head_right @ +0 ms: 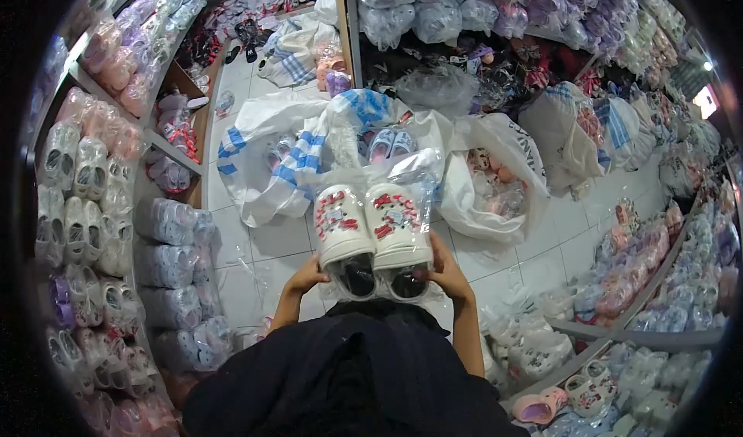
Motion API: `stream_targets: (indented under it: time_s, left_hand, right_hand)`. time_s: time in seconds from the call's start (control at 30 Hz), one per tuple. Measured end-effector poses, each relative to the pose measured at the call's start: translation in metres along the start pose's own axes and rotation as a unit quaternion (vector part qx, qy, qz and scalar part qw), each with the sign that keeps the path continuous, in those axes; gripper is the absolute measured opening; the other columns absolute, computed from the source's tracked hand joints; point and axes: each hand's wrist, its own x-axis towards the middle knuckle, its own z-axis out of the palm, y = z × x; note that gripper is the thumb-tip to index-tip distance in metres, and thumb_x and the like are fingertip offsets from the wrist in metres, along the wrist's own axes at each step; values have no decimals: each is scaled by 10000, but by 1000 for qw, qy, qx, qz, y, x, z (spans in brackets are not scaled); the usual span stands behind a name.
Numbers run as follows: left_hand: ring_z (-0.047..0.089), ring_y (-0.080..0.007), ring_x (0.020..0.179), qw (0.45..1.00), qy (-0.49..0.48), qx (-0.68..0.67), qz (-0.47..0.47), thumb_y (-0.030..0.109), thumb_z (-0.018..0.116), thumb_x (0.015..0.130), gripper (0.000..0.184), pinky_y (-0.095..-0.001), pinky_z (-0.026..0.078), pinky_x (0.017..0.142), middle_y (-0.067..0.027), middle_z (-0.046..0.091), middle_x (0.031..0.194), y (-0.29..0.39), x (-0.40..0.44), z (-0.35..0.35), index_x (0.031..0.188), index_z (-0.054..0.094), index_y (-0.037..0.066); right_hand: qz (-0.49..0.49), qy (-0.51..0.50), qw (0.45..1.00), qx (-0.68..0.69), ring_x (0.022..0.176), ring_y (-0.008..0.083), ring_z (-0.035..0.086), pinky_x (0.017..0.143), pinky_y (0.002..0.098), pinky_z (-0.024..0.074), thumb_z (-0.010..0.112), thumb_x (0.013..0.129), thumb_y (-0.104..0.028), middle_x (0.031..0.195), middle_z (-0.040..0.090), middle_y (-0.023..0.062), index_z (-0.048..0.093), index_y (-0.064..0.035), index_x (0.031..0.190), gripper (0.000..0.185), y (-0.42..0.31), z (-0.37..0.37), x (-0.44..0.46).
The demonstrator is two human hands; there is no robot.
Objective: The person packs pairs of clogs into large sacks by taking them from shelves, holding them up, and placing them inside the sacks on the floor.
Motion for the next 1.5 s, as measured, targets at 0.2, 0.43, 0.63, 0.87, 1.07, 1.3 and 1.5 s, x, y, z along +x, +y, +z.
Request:
stream_targets:
  time_s: [0.2,0.43,0.63,0.87,1.07,1.3,1.5]
  left_hand:
    - [272,-201,1182,999,-44,-8,-14,87,675,643,900,-313,257,948,-100,204,1315,20,64,46,1297,60,24]
    - [426,-161,1029,994,-21,-35,-98,61,586,671,776,-290,347,856,-90,349,1221,-19,89,45,1301,132,57]
    - [462,-133,925,996,2,-35,-81,62,509,718,620,-265,380,783,-55,429,1130,-12,119,35,1269,226,70]
    - [486,-116,850,996,-1,-9,-93,70,489,733,617,-264,387,771,-57,465,1059,16,198,0,1279,201,68]
    - [470,-108,775,990,10,61,-128,118,474,732,549,-228,365,693,-42,481,950,37,263,-41,1230,250,64]
    - [403,-81,715,979,13,68,-189,167,493,719,436,-203,329,616,-4,448,803,29,310,-86,1125,380,51]
    - [430,-126,871,981,18,86,-170,212,501,721,535,-262,357,729,-77,482,913,-1,352,-115,1203,310,76]
  right_hand:
    - [-39,116,992,29,1197,179,248,972,285,195,613,548,13,1303,257,77,139,-29,1296,887,-6,-49,-8]
    - [23,162,986,14,1144,187,329,883,256,307,508,613,45,1278,297,109,176,2,1283,749,3,-69,-3]
    - [29,220,974,36,1037,156,421,835,227,342,391,629,40,1204,393,97,239,23,1258,648,21,-69,25]
    - [50,239,967,74,975,134,456,802,213,358,404,678,21,1094,480,77,359,19,1184,507,22,-92,100]
    - [124,212,969,19,990,153,434,840,223,321,436,680,-9,1094,466,69,360,32,1178,506,16,-132,185]
    - [159,211,964,-41,890,84,414,740,222,334,467,712,-117,1034,467,-4,390,-24,1151,456,7,-141,246]
    - [213,242,947,17,1036,147,341,891,258,226,533,703,-183,1211,348,20,217,-134,1293,671,31,-165,285]
